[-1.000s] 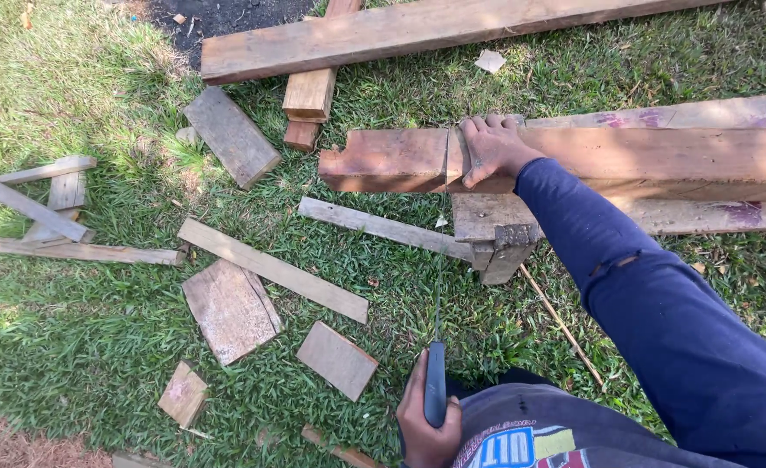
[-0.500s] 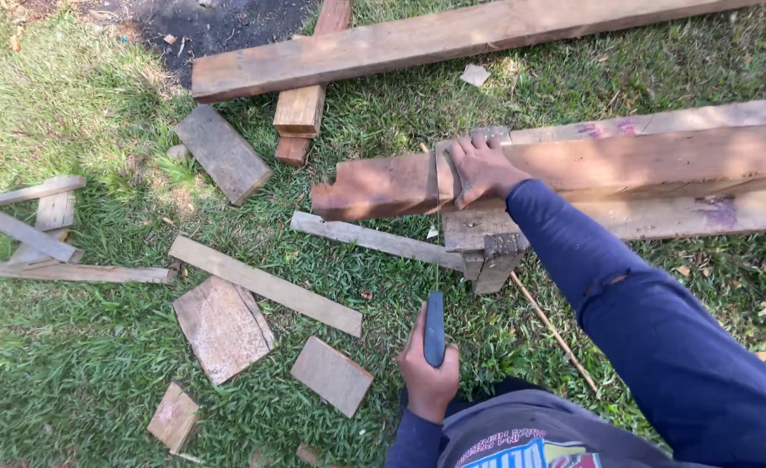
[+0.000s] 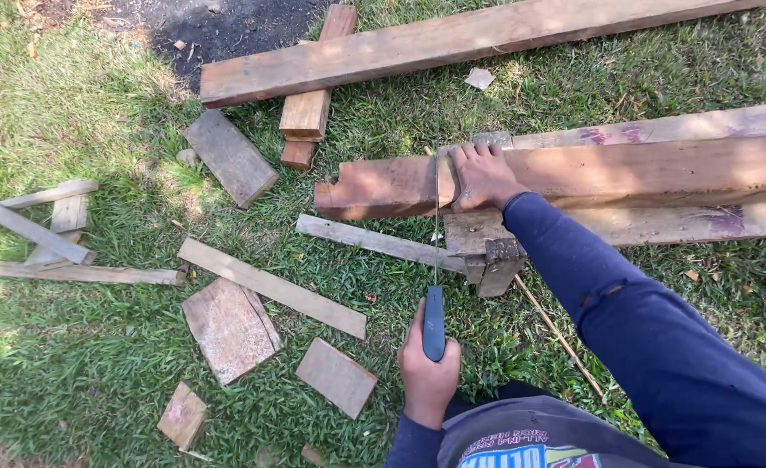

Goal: Sawing through a thick wooden beam on a makeshift workbench outdoors.

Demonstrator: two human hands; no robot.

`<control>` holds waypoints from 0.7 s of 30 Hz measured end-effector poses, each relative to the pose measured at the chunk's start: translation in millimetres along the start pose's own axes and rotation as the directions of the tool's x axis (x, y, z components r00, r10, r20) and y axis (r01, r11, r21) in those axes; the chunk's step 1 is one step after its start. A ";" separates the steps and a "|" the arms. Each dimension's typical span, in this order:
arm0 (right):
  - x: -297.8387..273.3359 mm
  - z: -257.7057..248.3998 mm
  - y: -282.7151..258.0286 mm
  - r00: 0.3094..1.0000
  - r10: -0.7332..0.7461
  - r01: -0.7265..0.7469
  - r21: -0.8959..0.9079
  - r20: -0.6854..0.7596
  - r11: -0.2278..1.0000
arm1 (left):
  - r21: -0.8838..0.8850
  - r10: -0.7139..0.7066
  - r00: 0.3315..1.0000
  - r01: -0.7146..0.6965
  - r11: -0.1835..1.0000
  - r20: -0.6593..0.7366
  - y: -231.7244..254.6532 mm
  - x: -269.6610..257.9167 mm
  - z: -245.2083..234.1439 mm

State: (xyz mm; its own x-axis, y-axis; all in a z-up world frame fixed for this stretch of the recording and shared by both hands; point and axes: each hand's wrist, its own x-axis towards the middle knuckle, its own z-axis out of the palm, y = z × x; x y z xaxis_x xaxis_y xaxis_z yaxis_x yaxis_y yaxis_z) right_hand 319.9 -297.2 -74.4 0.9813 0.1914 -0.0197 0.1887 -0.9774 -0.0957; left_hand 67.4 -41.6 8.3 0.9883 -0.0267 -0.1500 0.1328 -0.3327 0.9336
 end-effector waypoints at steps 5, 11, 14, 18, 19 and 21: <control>1.9 -1.5 7.6 0.999 0.010 -0.009 0.034 -0.038 0.999 | -0.016 0.197 0.980 -0.198 0.980 -0.039 -57.2 10.6 10.5; -5.8 -5.5 -8.9 0.994 0.023 -0.019 0.041 -0.104 0.999 | 0.045 0.245 0.969 -0.243 0.969 -0.023 -73.5 1.1 12.6; -9.3 -3.1 -8.9 0.989 0.018 -0.013 0.032 -0.150 0.999 | -0.001 0.236 0.972 -0.236 0.972 -0.002 -63.9 1.1 7.9; -16.2 -2.8 -10.7 0.985 0.046 -0.040 0.040 -0.164 0.998 | -0.001 0.176 0.984 -0.176 0.984 0.020 -46.5 3.7 -3.9; -16.8 -1.3 -5.9 0.985 0.045 -0.039 0.040 -0.167 0.998 | -0.001 0.179 0.984 -0.179 0.984 0.019 -43.5 4.2 -5.4; -18.0 2.0 2.9 0.976 -0.081 0.102 0.093 -0.201 0.990 | -0.012 0.188 0.982 -0.188 0.982 0.014 -38.4 4.5 -9.0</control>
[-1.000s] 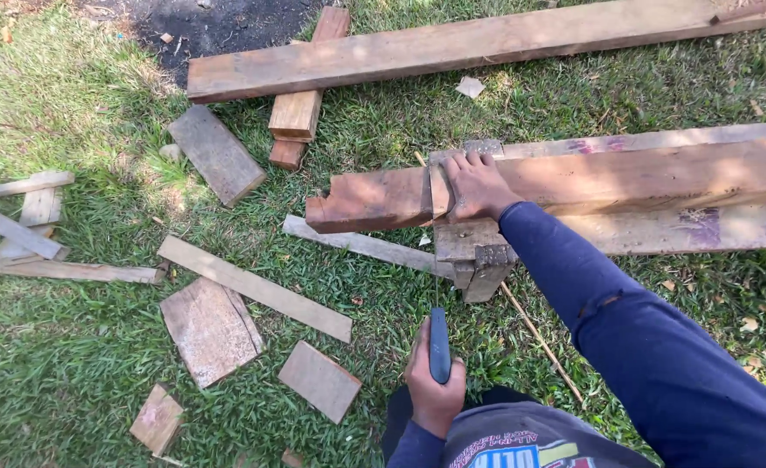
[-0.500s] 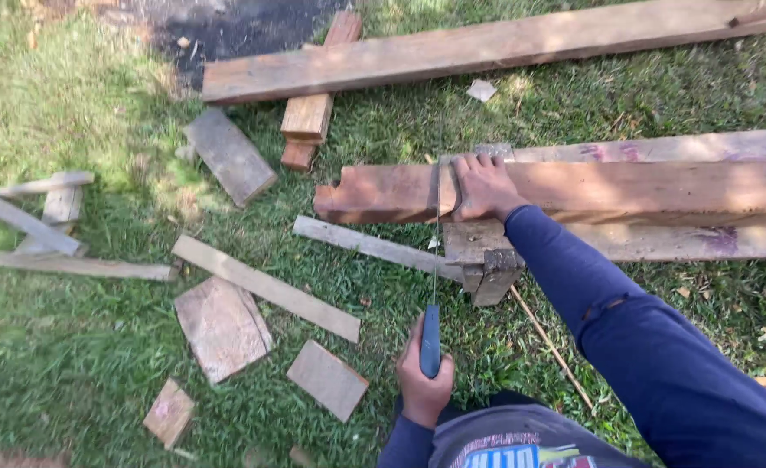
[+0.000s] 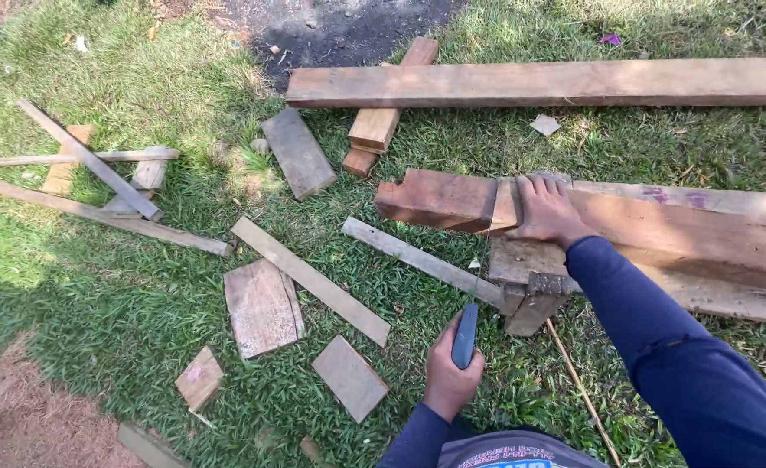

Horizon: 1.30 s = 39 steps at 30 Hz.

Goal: Sawing through a thick wooden beam on a makeshift workbench outdoors.

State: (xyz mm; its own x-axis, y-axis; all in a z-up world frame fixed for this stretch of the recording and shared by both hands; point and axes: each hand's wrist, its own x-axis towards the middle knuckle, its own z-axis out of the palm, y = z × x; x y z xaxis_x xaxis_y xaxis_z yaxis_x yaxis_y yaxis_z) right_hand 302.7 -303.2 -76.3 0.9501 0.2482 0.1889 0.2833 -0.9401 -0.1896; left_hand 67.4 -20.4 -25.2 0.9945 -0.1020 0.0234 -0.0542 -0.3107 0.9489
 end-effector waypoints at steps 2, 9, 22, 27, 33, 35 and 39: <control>-13.8 -12.9 8.0 1.000 0.005 -0.005 0.007 -0.015 1.000 | 0.010 0.012 1.000 -0.012 1.000 -0.001 -4.3 -0.3 -2.1; -96.9 -15.5 91.8 0.833 0.519 -0.524 0.028 -0.192 0.851 | -0.031 -0.047 0.998 0.049 0.998 0.041 -1.8 6.4 -11.2; -91.3 -21.5 74.8 0.806 0.451 -0.537 -0.153 -0.383 0.829 | 0.025 0.035 0.997 -0.037 0.999 0.062 -46.0 10.8 2.9; -85.8 -26.5 69.7 0.790 0.523 -0.577 -0.102 -0.320 0.810 | 0.000 -0.287 0.942 0.291 0.957 0.172 -12.0 27.9 -10.0; -85.0 -28.7 71.0 0.793 0.505 -0.567 -0.108 -0.341 0.817 | 0.025 -0.054 0.990 0.051 0.998 0.134 -63.1 19.8 -1.0; -85.5 -26.9 72.4 0.793 0.497 -0.563 -0.112 -0.353 0.819 | 0.023 -0.132 0.979 0.130 0.991 0.156 -57.8 24.5 -3.6; -85.8 -24.7 75.8 0.799 0.503 -0.562 -0.110 -0.330 0.820 | 0.061 -0.043 0.991 0.035 0.998 0.126 -64.5 20.4 -0.4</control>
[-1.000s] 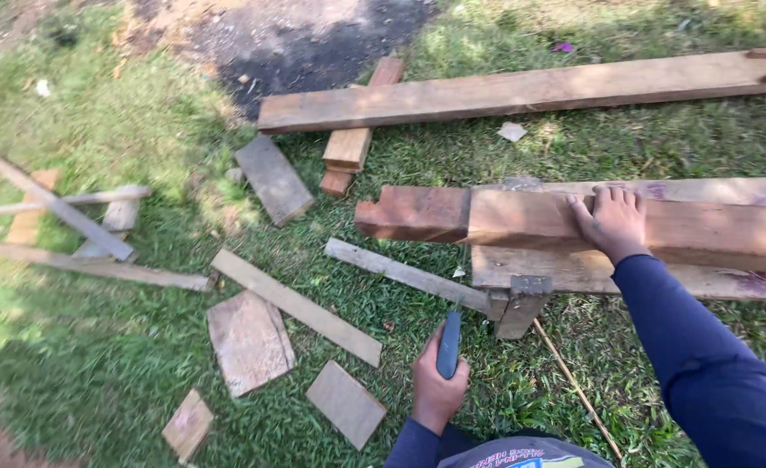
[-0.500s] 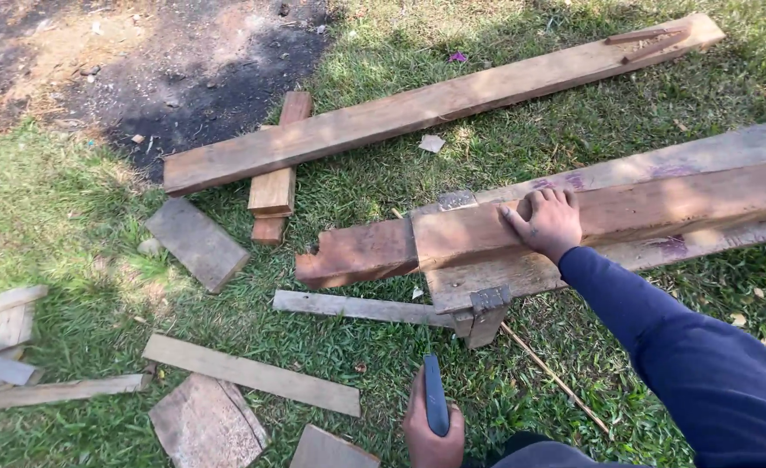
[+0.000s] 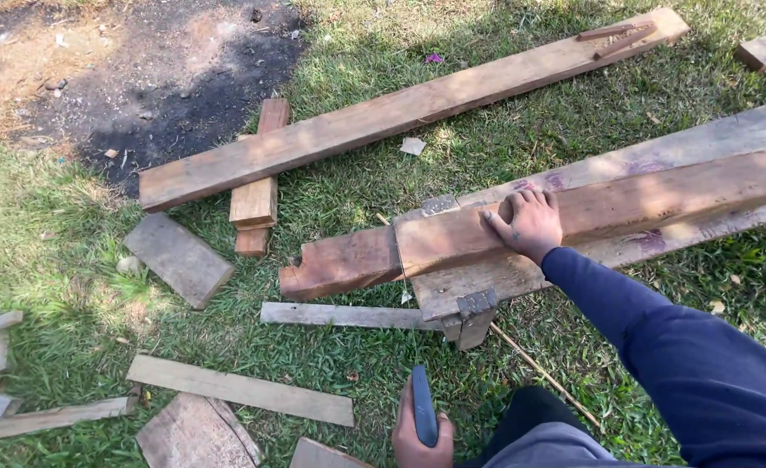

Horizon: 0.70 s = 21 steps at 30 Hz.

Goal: Sawing through a thick wooden beam on a makeshift workbench outdoors.

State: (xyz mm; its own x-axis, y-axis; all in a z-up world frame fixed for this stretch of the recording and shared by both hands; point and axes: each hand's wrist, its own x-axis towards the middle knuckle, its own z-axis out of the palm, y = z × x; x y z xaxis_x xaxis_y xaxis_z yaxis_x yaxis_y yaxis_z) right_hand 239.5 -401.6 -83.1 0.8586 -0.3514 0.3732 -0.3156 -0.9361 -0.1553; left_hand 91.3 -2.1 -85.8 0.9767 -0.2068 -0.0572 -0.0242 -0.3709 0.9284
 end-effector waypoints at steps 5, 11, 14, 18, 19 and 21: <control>1.0 -4.0 2.8 1.000 -0.005 0.005 -0.011 0.002 1.000 | -0.025 -0.106 0.994 0.105 0.994 -0.022 14.6 -2.5 4.7; -1.0 -12.5 7.6 1.000 0.004 -0.004 0.031 0.017 1.000 | -0.070 -0.092 0.993 0.087 0.994 -0.067 31.3 -10.2 8.0; 0.8 -11.1 8.2 1.000 -0.003 0.003 0.049 0.011 0.999 | -0.056 -0.041 0.995 0.036 0.998 -0.090 34.2 -9.9 7.0; -1.4 -5.0 11.5 0.999 -0.032 0.033 -0.021 0.018 0.999 | -0.078 -0.074 0.992 0.067 0.995 -0.098 45.2 -12.6 8.7; -1.2 -6.6 8.9 0.999 -0.046 0.047 -0.015 0.020 0.999 | -0.080 -0.080 0.991 0.072 0.994 -0.112 44.1 -15.1 9.0; 0.1 -11.0 7.7 0.998 -0.050 0.053 -0.077 0.031 0.996 | -0.098 -0.084 0.990 0.074 0.992 -0.112 41.5 -14.5 9.9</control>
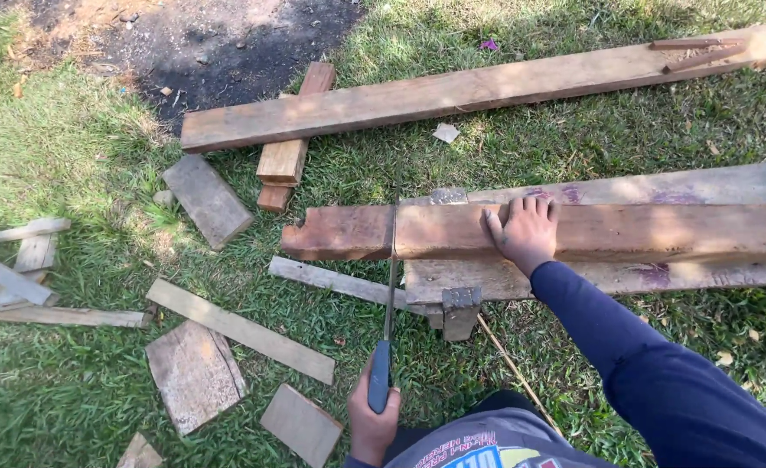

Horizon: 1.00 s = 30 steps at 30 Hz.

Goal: Sawing through a thick wooden beam on a makeshift workbench outdoors.

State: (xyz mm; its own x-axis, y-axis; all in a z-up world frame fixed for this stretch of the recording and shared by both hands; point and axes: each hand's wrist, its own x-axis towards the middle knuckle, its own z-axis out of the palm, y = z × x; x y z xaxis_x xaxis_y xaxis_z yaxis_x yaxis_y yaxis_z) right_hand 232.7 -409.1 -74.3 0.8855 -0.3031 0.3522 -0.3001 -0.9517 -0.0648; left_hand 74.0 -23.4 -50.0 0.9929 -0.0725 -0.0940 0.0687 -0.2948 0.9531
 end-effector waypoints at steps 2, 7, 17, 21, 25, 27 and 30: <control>3.5 -2.7 -0.6 0.999 -0.024 0.024 -0.006 -0.021 1.000 | 0.046 -0.033 0.999 0.034 0.998 -0.016 -11.8 1.5 0.5; 7.2 4.5 5.0 0.997 -0.054 0.050 0.070 0.054 0.996 | 0.066 0.142 0.988 -0.138 0.988 -0.057 -25.9 -0.7 3.1; 9.3 4.5 15.1 0.991 -0.056 0.042 0.115 0.118 0.993 | 0.178 -0.034 0.995 0.051 0.983 -0.098 6.7 -6.3 19.3; 6.0 7.5 12.9 0.997 -0.065 0.061 0.066 0.049 0.996 | 0.154 0.070 0.996 -0.060 0.986 -0.059 24.5 -0.5 11.3; 5.9 8.5 10.9 0.997 -0.059 0.056 0.063 0.053 0.996 | 0.189 0.062 0.997 -0.054 0.980 -0.036 26.7 4.3 3.9; 3.0 13.3 12.4 0.998 -0.065 0.064 0.080 0.012 0.995 | 0.108 -0.103 0.995 0.104 0.989 -0.013 31.6 4.2 5.1; -2.0 22.5 12.1 0.994 -0.111 0.111 -0.005 -0.013 0.994 | 0.150 0.080 0.997 -0.075 0.986 -0.025 16.6 1.7 3.3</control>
State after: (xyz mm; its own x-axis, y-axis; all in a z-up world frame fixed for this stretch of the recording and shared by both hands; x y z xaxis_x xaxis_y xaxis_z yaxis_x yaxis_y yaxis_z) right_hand 235.3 -421.1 -96.8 0.9086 -0.1954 0.3693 -0.2021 -0.9791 -0.0208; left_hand 76.5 -31.6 -35.3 0.9974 -0.0718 -0.0106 -0.0212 -0.4283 0.9034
